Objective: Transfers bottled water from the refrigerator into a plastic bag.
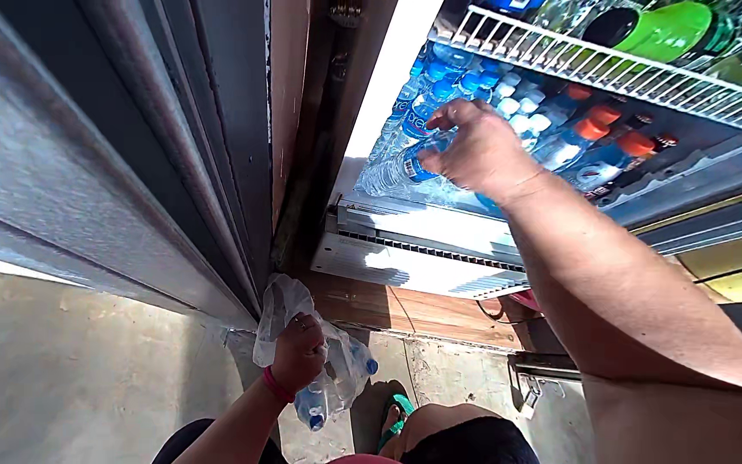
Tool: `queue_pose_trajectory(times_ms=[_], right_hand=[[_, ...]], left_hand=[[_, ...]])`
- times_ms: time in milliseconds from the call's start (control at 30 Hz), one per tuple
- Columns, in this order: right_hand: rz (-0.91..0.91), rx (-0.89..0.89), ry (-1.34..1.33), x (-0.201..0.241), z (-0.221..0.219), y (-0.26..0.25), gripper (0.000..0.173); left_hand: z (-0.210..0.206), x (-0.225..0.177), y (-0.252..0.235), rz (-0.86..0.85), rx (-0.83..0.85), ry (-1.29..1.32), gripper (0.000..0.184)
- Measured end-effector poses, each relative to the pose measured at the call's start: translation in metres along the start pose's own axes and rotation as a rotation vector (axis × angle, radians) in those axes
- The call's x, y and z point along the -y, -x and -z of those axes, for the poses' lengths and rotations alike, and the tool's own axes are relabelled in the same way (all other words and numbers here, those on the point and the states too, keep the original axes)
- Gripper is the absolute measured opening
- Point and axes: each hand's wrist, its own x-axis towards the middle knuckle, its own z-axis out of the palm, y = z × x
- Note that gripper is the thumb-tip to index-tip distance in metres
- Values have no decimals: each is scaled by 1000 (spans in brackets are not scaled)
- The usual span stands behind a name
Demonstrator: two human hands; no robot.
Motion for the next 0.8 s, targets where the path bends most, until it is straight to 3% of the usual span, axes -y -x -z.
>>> queue_pose_trajectory(times_ms=[167,467,567,667,733,767,800], right_hand=[[-65,52,68,14,-22,-51,47],[39,-259,-41,-3,-50,-69,43],[16,-345,-191,-12,-56,-59,60],[94,-521,-415,-28,-64,-31,66],[187,-619,-674,-23,-82,19,39],[220,-579,-816,-15,-99,55,20],[200,-468,-959,-7,-121,95,20]], left_hand=[[3,-2,3,-13,12,-20,14],[0,-2,1,-26,-10,-25,16],[0,-2,1,-17,-11,-26,14],[0,-1,2,-10,-5,-24,12],[0,0,2,-4,-9,-14,13],[0,0,1,-1,-12,-9,13],[1,0,1,6,-13,0,13]])
